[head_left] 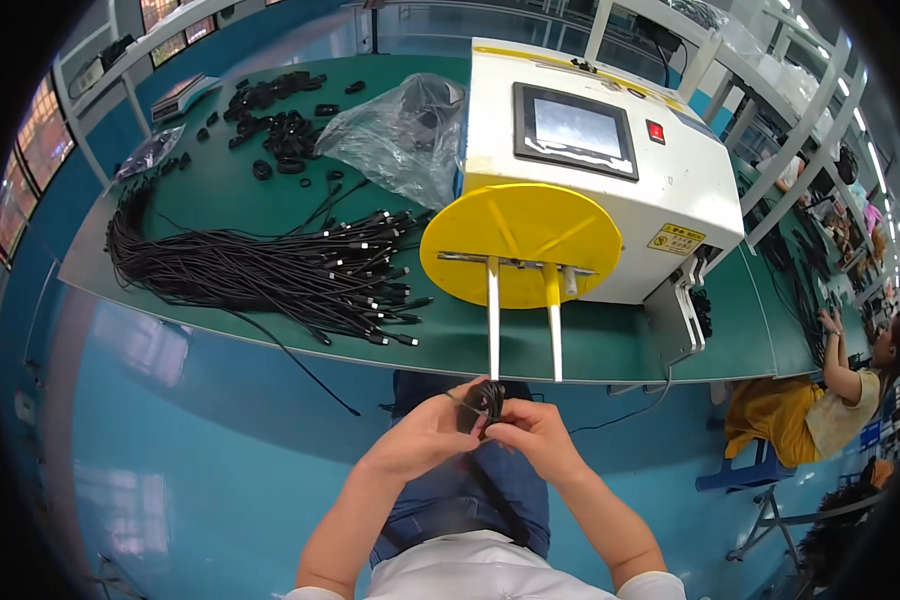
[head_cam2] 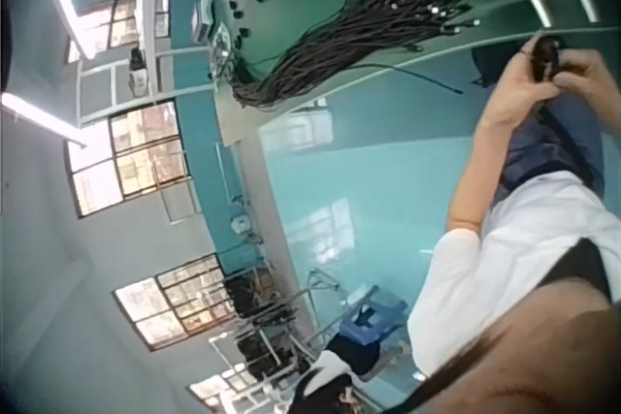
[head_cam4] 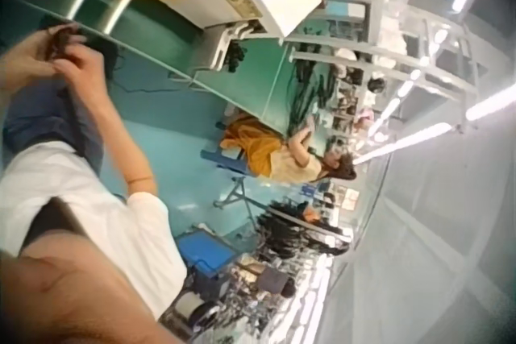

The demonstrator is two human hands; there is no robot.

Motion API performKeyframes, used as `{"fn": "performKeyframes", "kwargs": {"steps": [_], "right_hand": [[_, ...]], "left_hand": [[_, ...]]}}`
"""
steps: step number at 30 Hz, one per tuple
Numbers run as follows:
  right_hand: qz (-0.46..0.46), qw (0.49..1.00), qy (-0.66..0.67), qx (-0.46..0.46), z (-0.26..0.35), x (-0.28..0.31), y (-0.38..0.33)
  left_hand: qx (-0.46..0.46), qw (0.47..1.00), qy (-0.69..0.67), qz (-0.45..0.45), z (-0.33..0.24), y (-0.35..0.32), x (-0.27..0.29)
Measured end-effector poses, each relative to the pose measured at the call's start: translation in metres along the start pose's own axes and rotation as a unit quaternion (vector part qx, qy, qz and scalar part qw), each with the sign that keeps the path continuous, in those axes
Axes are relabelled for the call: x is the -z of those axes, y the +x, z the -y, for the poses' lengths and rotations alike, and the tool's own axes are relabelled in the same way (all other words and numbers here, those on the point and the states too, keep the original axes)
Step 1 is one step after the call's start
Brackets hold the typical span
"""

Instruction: Bundling and winding electrical cables using an automated winding machine.

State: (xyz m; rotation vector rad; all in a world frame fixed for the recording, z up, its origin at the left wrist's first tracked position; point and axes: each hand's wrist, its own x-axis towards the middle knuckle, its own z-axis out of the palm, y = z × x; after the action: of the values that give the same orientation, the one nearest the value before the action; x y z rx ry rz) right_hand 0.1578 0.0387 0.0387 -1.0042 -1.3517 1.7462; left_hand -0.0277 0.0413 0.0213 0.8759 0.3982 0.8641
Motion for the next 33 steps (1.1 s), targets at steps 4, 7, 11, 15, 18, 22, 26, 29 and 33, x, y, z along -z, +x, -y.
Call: {"fn": "performKeyframes", "kwargs": {"steps": [4,7,11,15,18,22,26,29,33], "right_hand": [[-0.007,0.994,0.107,0.005,0.005,0.003,-0.007],[-0.006,0.978,0.207,0.002,0.003,0.003,-0.011],[-0.002,0.954,0.299,-0.003,0.000,0.002,-0.009],[-0.036,0.960,0.277,0.016,-0.004,0.001,-0.006],[-0.039,0.990,0.134,0.011,-0.005,0.002,-0.006],[0.010,0.998,0.056,-0.026,0.005,-0.002,-0.008],[0.009,0.999,0.014,0.040,0.000,-0.002,-0.006],[-0.010,0.997,-0.021,0.068,0.000,-0.002,-0.007],[-0.023,0.999,0.010,0.041,0.003,0.005,-0.006]], "left_hand": [[0.047,0.996,-0.074,-0.009,-0.009,-0.010,-0.003],[0.064,0.996,-0.001,-0.055,-0.009,-0.011,-0.005],[0.007,0.977,0.167,-0.132,-0.002,-0.012,-0.017],[-0.055,0.954,0.201,-0.217,0.004,-0.008,-0.039],[-0.053,0.948,0.216,-0.227,0.003,-0.008,-0.042],[-0.014,0.934,0.266,-0.239,0.007,-0.010,-0.028],[-0.026,0.908,0.347,-0.232,0.009,-0.012,-0.020],[-0.066,0.854,0.474,-0.205,0.007,-0.012,-0.019],[-0.059,0.909,0.353,-0.212,-0.002,-0.006,-0.029]]}}
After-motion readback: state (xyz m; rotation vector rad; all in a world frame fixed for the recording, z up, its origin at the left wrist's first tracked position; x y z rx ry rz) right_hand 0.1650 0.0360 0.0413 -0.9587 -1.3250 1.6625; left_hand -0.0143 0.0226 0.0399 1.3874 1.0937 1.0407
